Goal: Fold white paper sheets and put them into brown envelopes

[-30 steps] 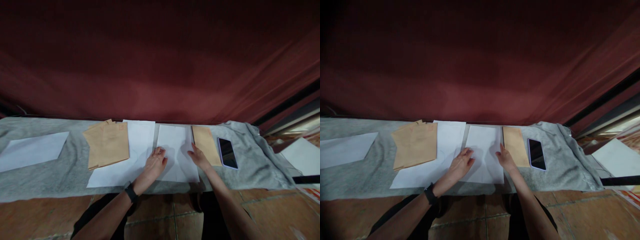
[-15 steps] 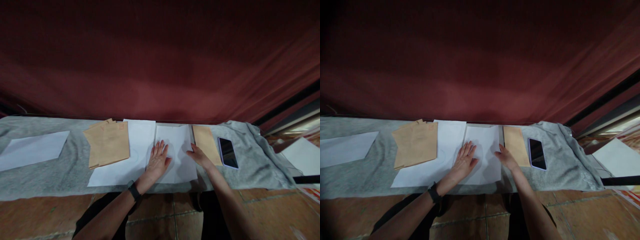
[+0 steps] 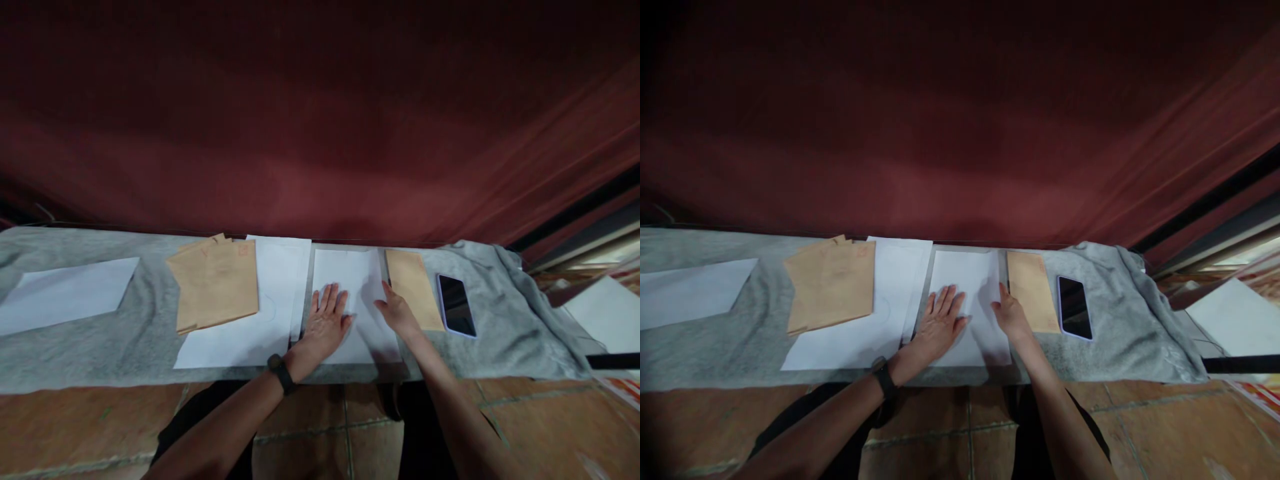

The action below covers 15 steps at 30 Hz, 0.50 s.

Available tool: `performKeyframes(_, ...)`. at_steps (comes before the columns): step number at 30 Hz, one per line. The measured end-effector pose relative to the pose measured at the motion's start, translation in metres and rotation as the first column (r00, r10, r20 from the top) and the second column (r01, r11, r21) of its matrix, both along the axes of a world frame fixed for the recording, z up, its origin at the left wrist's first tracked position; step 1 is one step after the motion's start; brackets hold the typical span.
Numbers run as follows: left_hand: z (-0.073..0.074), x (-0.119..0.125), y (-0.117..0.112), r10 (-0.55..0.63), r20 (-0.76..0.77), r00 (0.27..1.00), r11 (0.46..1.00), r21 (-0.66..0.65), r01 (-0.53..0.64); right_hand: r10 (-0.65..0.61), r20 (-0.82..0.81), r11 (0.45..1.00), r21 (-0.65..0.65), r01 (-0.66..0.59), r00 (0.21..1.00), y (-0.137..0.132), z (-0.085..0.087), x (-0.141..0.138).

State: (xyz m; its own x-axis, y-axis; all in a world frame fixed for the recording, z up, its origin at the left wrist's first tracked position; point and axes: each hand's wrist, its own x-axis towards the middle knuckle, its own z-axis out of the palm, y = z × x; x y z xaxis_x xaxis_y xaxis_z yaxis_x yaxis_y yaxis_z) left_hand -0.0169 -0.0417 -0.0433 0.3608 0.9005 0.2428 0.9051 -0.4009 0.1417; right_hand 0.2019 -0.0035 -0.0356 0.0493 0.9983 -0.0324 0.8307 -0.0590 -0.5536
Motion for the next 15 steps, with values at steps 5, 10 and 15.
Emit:
performKeyframes(5, 0.002, 0.002, -0.001, -0.082, 0.023, 0.996, 0.997, 0.01, 0.081, 0.095, -0.117, 0.993, -0.058, -0.102, 0.989, 0.008, 0.003, 0.003)
performKeyframes(10, -0.002, 0.005, -0.003, -0.093, 0.018, 0.996, 0.996, 0.015, 0.093, 0.08, 0.036, 0.997, -0.016, -0.079, 0.996, 0.0, 0.005, -0.001)
performKeyframes(15, -0.004, 0.007, -0.003, -0.113, 0.009, 0.994, 0.993, 0.016, 0.113, -0.004, 0.256, 0.97, 0.237, -0.059, 0.967, -0.015, 0.009, -0.018)
